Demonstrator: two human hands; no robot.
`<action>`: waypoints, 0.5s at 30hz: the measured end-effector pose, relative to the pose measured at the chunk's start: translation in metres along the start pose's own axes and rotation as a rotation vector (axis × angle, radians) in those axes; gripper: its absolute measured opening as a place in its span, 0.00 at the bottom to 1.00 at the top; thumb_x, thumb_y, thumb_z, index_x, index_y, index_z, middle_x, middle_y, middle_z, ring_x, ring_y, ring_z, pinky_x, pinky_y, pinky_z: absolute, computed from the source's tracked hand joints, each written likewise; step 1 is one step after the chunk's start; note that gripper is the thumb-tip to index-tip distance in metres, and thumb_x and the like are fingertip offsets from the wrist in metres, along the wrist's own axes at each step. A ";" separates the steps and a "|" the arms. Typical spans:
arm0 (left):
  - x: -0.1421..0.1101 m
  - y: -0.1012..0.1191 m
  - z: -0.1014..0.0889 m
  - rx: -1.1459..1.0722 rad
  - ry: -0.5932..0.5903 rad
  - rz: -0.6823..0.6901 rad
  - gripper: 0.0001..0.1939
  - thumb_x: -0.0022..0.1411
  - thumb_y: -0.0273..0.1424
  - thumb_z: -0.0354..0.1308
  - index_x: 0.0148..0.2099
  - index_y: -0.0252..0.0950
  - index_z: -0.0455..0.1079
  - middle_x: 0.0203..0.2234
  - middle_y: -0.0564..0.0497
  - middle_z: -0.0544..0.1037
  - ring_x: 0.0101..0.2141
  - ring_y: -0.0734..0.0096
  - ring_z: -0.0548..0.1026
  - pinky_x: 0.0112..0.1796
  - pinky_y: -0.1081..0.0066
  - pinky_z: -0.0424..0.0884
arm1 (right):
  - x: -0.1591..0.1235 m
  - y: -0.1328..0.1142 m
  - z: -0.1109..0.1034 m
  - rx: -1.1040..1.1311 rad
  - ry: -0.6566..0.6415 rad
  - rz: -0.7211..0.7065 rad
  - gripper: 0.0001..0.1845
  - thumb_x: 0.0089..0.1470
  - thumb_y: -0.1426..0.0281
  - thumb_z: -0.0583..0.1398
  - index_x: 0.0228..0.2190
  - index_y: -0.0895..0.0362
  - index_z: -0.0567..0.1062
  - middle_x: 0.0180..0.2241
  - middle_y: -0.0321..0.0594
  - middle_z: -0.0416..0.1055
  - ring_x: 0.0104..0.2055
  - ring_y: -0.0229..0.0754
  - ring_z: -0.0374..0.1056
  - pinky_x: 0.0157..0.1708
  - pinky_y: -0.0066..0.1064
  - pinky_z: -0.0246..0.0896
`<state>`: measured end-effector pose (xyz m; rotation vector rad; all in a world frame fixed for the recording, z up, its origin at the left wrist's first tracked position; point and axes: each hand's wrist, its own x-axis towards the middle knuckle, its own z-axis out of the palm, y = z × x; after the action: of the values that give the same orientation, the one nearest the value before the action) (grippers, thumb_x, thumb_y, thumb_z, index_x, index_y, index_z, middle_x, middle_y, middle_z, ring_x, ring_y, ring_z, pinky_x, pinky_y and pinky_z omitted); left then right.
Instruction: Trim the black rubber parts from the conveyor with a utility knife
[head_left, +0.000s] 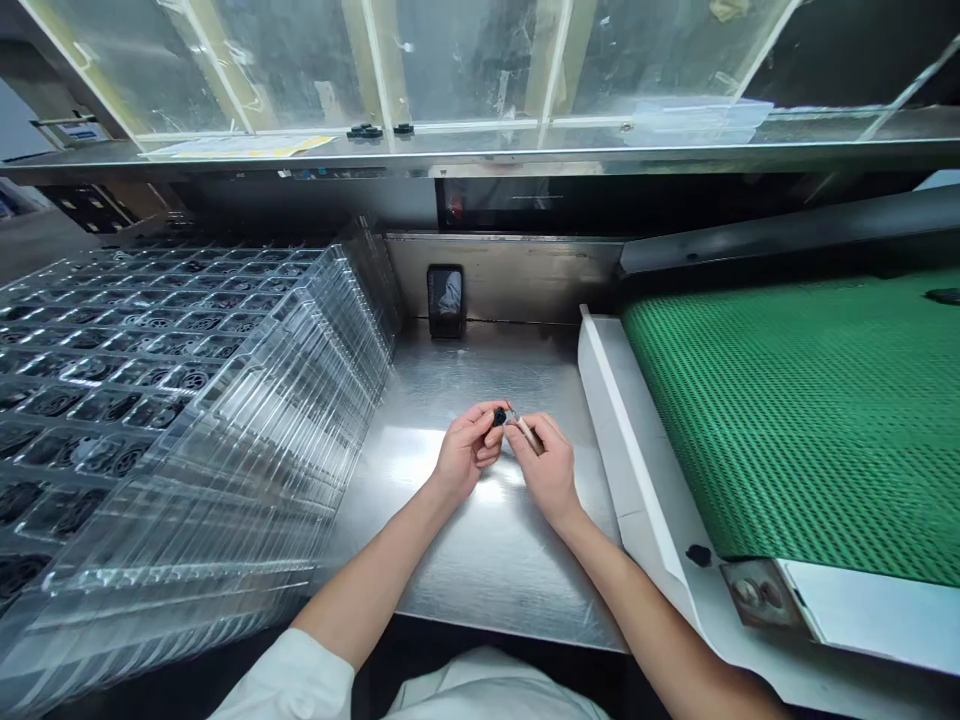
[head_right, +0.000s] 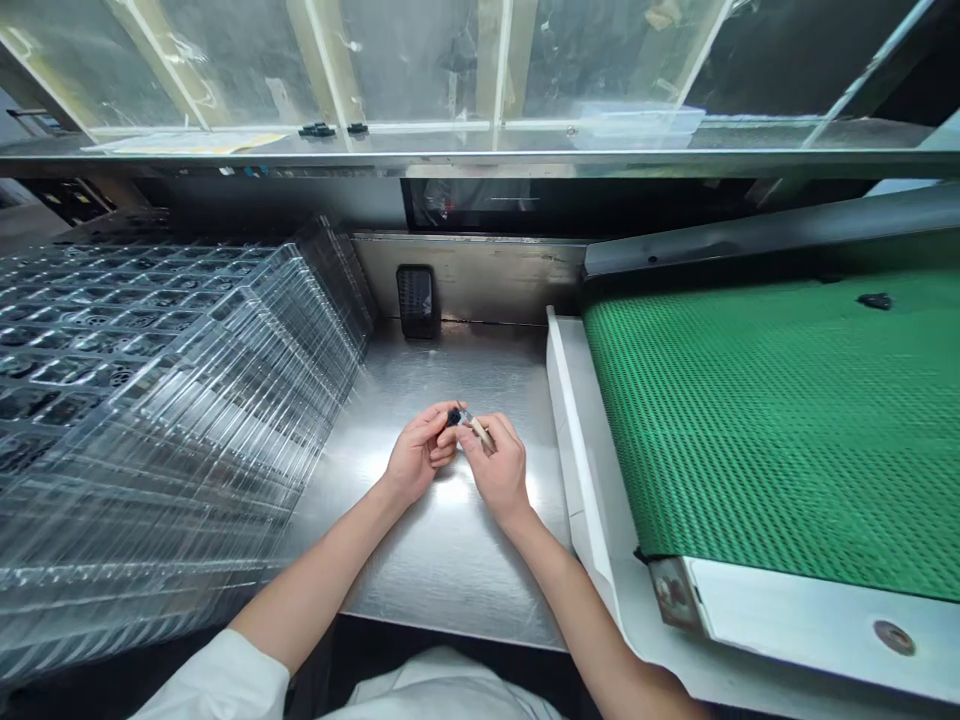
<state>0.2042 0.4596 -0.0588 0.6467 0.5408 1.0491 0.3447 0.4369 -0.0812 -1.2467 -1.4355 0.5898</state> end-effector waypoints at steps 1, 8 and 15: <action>-0.001 -0.002 0.002 0.028 -0.006 -0.017 0.28 0.54 0.42 0.73 0.50 0.30 0.71 0.20 0.59 0.60 0.18 0.85 0.49 0.19 0.79 0.42 | 0.001 0.001 0.001 0.011 0.003 0.006 0.23 0.63 0.51 0.61 0.31 0.59 0.75 0.33 0.38 0.68 0.36 0.34 0.63 0.39 0.26 0.56; -0.004 -0.011 0.006 0.178 -0.007 -0.027 0.28 0.53 0.45 0.74 0.46 0.31 0.70 0.18 0.62 0.56 0.18 0.86 0.47 0.18 0.82 0.43 | -0.002 0.001 0.001 0.001 0.044 0.004 0.25 0.64 0.54 0.59 0.25 0.60 0.68 0.25 0.35 0.61 0.30 0.32 0.57 0.31 0.25 0.52; 0.004 -0.012 0.003 0.186 -0.013 0.009 0.28 0.55 0.47 0.72 0.47 0.32 0.68 0.18 0.63 0.57 0.16 0.86 0.47 0.18 0.80 0.42 | -0.001 0.004 -0.002 -0.024 0.092 -0.034 0.32 0.68 0.48 0.53 0.24 0.61 0.65 0.24 0.36 0.59 0.28 0.32 0.55 0.31 0.25 0.51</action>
<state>0.2151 0.4585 -0.0655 0.8198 0.6295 1.0093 0.3476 0.4367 -0.0849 -1.2500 -1.3878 0.4868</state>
